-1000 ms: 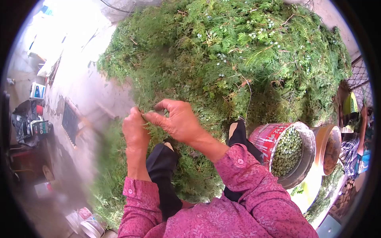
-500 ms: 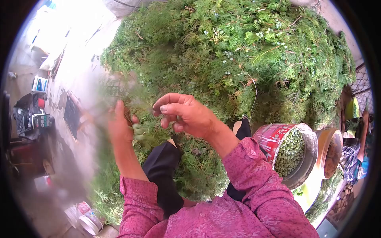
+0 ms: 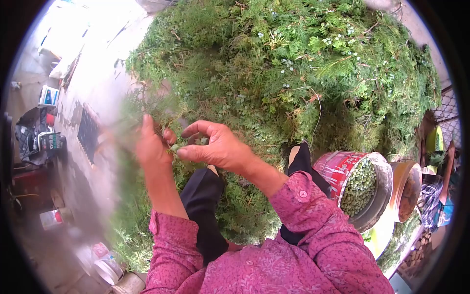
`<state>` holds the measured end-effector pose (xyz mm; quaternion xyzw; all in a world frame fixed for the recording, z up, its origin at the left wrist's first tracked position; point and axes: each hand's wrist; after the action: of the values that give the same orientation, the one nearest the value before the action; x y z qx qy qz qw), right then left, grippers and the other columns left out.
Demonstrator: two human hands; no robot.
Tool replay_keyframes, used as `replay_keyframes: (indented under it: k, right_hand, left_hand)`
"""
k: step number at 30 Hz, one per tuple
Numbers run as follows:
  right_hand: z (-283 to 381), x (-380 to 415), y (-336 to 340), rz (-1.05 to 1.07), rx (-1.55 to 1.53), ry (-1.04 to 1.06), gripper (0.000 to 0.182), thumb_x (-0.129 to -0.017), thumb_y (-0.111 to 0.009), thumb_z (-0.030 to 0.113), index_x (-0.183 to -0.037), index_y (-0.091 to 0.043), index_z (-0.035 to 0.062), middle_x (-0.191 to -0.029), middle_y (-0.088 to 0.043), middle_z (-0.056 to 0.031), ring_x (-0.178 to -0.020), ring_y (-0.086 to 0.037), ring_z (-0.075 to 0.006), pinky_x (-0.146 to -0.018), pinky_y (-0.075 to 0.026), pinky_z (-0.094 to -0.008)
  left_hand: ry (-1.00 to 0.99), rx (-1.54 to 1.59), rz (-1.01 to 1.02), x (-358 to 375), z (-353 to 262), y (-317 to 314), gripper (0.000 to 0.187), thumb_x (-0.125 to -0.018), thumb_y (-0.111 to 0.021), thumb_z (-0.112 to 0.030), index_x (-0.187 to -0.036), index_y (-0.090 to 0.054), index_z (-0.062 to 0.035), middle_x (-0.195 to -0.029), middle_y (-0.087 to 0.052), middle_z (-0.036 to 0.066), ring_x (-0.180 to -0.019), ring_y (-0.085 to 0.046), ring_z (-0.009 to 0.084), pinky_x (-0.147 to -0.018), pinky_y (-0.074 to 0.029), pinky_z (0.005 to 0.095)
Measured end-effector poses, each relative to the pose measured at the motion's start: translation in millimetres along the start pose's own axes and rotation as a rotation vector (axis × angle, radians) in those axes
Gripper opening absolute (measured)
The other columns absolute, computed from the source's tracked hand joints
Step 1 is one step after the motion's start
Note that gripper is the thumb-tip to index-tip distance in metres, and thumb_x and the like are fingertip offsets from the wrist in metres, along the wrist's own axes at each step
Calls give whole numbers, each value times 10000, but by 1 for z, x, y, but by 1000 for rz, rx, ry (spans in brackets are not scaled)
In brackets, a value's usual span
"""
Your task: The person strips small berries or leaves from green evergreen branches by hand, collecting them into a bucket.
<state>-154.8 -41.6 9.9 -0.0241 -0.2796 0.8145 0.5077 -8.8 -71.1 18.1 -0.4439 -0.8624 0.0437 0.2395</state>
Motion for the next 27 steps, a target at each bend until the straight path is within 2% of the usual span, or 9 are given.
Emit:
replay_keyframes:
  k: [3, 7, 10, 12, 13, 15, 19, 25, 27]
  right_hand:
    - [-6, -2, -3, 42, 202, 100, 440, -689, -742, 230, -1048, -554, 60, -866, -528, 2, -718, -483, -50, -611, -409, -195]
    - [-12, 0, -10, 43, 179, 124, 406, -701, -724, 183, -1053, -554, 74, -825, -522, 15, -715, -470, -51, -634, -409, -197]
    - [-17, -3, -10, -15, 298, 311, 339, -736, -678, 142, -1041, -552, 66, -781, -516, 22, -664, -478, -46, -597, -422, -199]
    - [-7, 2, -10, -10, -6, 9, 276, -772, -616, 104, -1035, -539, 70, -740, -512, 20, -596, -486, -39, -537, -427, -191]
    - [-6, 1, -8, -11, -4, 11, 276, -772, -616, 104, -1035, -539, 70, -740, -512, 20, -596, -486, -39, -537, -427, -191]
    - [-3, -1, -2, -45, -236, -37, 245, -793, -585, 91, -1028, -517, 65, -693, -512, 21, -534, -489, -40, -468, -405, -176]
    - [2, 0, 6, -33, -333, -45, 240, -800, -575, 91, -1026, -501, 61, -674, -512, 18, -533, -490, -40, -445, -374, -161]
    - [2, -1, 11, -1, -255, -50, 209, -831, -557, 147, -1023, -498, 90, -703, -509, 32, -547, -512, -58, -454, -404, -156]
    - [6, 0, 6, -28, -278, -103, 215, -848, -563, 235, -1003, -511, 96, -703, -501, 43, -553, -480, -41, -463, -419, -161]
  left_hand:
    - [-13, 27, 23, 1, 3, -1, 196, -878, -516, -221, -835, -437, -47, -678, -416, 39, -464, -407, 159, -379, -323, 289]
    - [-36, -21, -52, 3, 3, -5, 207, -877, -519, -219, -807, -460, -33, -690, -447, 46, -466, -419, 164, -395, -342, 294]
    - [5, 47, -55, 5, 5, -7, 202, -873, -527, -214, -813, -484, -26, -714, -484, 56, -488, -440, 169, -408, -358, 298]
    - [60, 66, 31, 4, 5, -7, 192, -865, -546, -231, -845, -502, -45, -749, -504, 50, -574, -469, 166, -498, -405, 311]
    - [60, 67, 34, 7, 5, -10, 192, -865, -546, -231, -845, -502, -45, -749, -504, 50, -574, -469, 166, -498, -405, 311]
    - [180, 161, 280, 17, 3, -18, 203, -848, -573, -258, -894, -524, -66, -802, -531, 37, -707, -503, 152, -647, -428, 304]
    - [304, 136, 399, 7, 19, -4, 173, -840, -589, -223, -938, -554, -84, -884, -569, 17, -838, -527, 126, -779, -403, 283]
    - [111, -63, 389, 15, 18, -5, 67, -832, -599, -146, -842, -583, -83, -757, -561, -14, -663, -501, 78, -598, -407, 232]
    - [24, -167, 345, 18, 18, -8, 78, -834, -598, -148, -847, -586, -72, -746, -559, -21, -639, -486, 66, -567, -394, 218]
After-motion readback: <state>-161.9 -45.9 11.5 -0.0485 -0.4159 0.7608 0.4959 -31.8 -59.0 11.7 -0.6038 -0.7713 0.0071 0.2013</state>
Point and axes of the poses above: each hand's wrist, its own x-axis away from the middle knuckle, its own y-axis out of the back of the hand, z = x × y
